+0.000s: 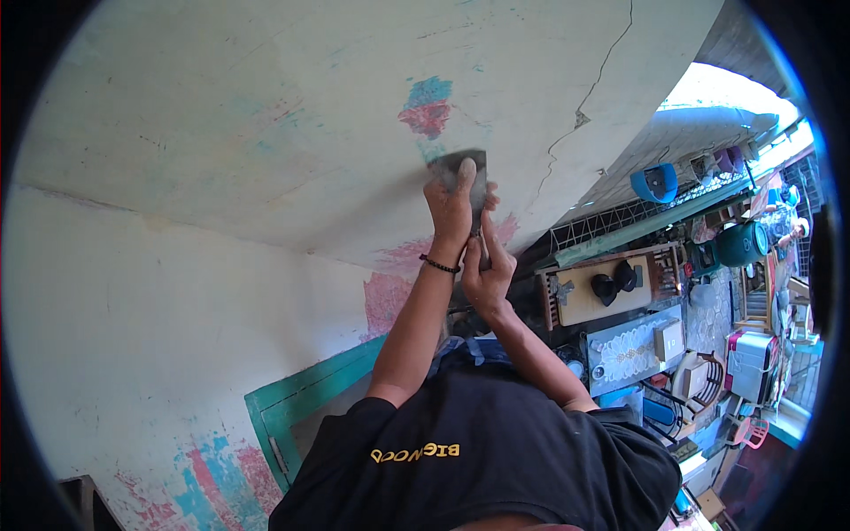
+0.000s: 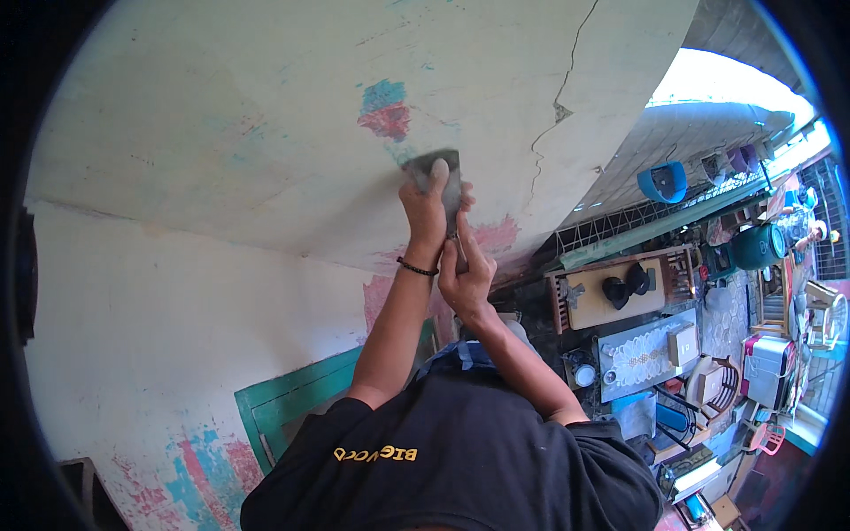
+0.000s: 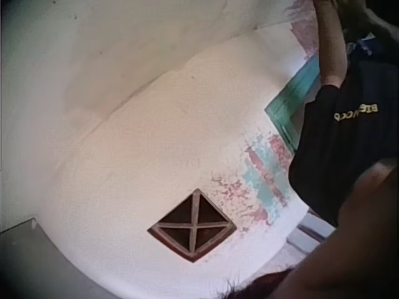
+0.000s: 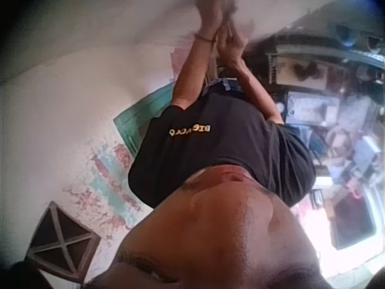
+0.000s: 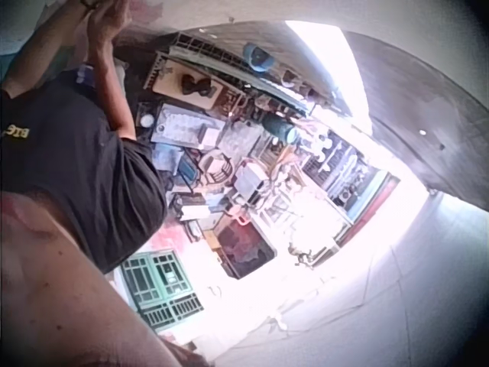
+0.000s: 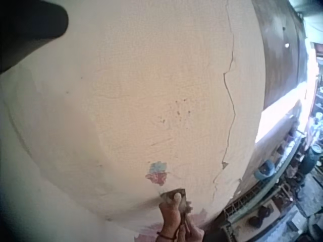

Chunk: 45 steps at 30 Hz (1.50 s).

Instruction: The person scrapes old pink paint from an interior wall using a metal scraper tool.

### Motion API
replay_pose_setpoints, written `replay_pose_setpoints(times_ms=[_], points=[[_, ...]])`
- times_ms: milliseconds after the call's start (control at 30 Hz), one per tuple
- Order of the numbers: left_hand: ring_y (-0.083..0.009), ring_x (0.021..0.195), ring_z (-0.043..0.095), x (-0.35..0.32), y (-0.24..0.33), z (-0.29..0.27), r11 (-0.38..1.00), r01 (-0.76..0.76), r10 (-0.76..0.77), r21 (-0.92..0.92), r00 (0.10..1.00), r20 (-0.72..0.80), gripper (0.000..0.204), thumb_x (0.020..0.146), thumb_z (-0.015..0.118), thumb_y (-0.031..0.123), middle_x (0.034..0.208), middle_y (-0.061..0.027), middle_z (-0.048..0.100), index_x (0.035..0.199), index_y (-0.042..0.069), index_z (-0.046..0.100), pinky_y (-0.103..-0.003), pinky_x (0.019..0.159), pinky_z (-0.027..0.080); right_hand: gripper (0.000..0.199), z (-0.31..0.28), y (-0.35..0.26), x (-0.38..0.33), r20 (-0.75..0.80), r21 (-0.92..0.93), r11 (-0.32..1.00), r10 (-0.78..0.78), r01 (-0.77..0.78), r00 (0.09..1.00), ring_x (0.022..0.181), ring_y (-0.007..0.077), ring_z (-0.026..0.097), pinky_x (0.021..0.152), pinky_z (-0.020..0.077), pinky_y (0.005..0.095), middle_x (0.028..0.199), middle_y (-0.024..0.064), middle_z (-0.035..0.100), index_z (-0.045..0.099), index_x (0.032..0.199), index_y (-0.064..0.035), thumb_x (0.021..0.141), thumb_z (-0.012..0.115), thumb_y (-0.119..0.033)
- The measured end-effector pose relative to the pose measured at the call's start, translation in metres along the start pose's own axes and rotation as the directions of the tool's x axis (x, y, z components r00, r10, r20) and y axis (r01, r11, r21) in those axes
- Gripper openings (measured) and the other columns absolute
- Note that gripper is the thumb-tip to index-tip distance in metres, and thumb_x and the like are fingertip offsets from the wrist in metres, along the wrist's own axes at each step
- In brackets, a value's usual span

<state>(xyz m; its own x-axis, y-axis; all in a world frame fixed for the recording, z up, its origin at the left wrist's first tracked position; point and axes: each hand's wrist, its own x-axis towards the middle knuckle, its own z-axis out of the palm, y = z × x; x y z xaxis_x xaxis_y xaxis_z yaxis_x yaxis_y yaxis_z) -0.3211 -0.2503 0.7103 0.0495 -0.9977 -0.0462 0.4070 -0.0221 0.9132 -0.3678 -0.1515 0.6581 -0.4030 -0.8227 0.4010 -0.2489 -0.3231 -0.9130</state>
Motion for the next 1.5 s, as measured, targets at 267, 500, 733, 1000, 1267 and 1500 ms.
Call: replay_pose_setpoints(times_ms=[267, 500, 733, 1000, 1267, 1500], points=[[-0.0197, 0.052, 0.065, 0.004, 0.017, 0.008, 0.997, -0.036, 0.035, 0.068, 0.999, 0.009, 0.036, 0.098, 0.069, 0.035, 0.07, -0.0128, 0.069, 0.089, 0.0, 0.064, -0.03, 0.047, 0.052, 0.047, 0.0, -0.004, 0.005, -0.004, 0.006, 1.0, 0.006, -0.006, 1.0, 0.058, 0.0056, 0.055, 0.053, 0.0445, 0.0253, 0.062, 0.0078, 0.056, 0.057, 0.139, 0.0041, 0.092, 0.058, 0.003], [-0.0198, 0.051, 0.065, 0.002, 0.011, 0.011, 1.0, -0.028, 0.028, 0.012, 0.999, 0.019, 0.034, 0.098, 0.069, 0.032, 0.071, -0.0137, 0.069, 0.094, -0.001, 0.065, -0.03, 0.047, 0.052, 0.047, -0.001, 0.002, 0.004, -0.036, 0.051, 0.999, -0.013, 0.015, 0.999, 0.055, 0.0018, 0.047, 0.051, 0.0405, 0.022, 0.061, 0.0038, 0.054, 0.056, 0.14, 0.0032, 0.094, 0.058, 0.001], [-0.0196, 0.052, 0.065, 0.003, -0.001, 0.005, 0.999, -0.024, 0.023, 0.04, 0.999, 0.022, 0.034, 0.098, 0.068, 0.032, 0.071, -0.0132, 0.069, 0.087, 0.0, 0.064, -0.031, 0.048, 0.052, 0.048, 0.003, 0.011, 0.005, -0.024, 0.036, 0.999, 0.013, -0.012, 1.0, 0.055, 0.0028, 0.047, 0.052, 0.041, 0.0228, 0.06, 0.0042, 0.052, 0.055, 0.142, 0.0023, 0.094, 0.058, 0.0], [-0.0188, 0.051, 0.065, 0.004, -0.007, 0.002, 0.999, -0.011, 0.01, 0.032, 0.999, 0.046, 0.031, 0.099, 0.067, 0.03, 0.07, -0.0122, 0.068, 0.093, -0.001, 0.064, -0.029, 0.045, 0.052, 0.048, 0.001, 0.014, -0.006, -0.018, 0.086, 0.995, 0.052, -0.05, 0.998, 0.053, 0.0038, 0.046, 0.051, 0.0385, 0.0229, 0.06, 0.0046, 0.05, 0.054, 0.142, 0.0029, 0.095, 0.058, 0.001], [-0.0191, 0.051, 0.065, 0.003, 0.0, 0.003, 0.997, -0.053, 0.05, 0.055, 0.998, 0.045, 0.031, 0.099, 0.067, 0.03, 0.071, -0.0129, 0.068, 0.094, 0.0, 0.064, -0.03, 0.046, 0.052, 0.048, 0.003, 0.009, 0.002, -0.035, 0.041, 0.999, -0.022, 0.023, 0.999, 0.054, 0.0038, 0.046, 0.052, 0.0391, 0.0224, 0.061, 0.0047, 0.051, 0.055, 0.141, 0.0033, 0.093, 0.058, 0.002], [-0.0183, 0.052, 0.064, 0.005, 0.011, 0.01, 0.997, -0.073, 0.071, 0.023, 0.996, 0.06, 0.031, 0.099, 0.068, 0.03, 0.071, -0.0115, 0.068, 0.092, -0.001, 0.065, -0.03, 0.046, 0.053, 0.047, -0.001, -0.011, 0.011, -0.015, 0.042, 0.999, -0.025, 0.026, 1.0, 0.057, 0.0058, 0.053, 0.054, 0.045, 0.0249, 0.062, 0.0062, 0.056, 0.054, 0.141, 0.0049, 0.094, 0.057, 0.002]])
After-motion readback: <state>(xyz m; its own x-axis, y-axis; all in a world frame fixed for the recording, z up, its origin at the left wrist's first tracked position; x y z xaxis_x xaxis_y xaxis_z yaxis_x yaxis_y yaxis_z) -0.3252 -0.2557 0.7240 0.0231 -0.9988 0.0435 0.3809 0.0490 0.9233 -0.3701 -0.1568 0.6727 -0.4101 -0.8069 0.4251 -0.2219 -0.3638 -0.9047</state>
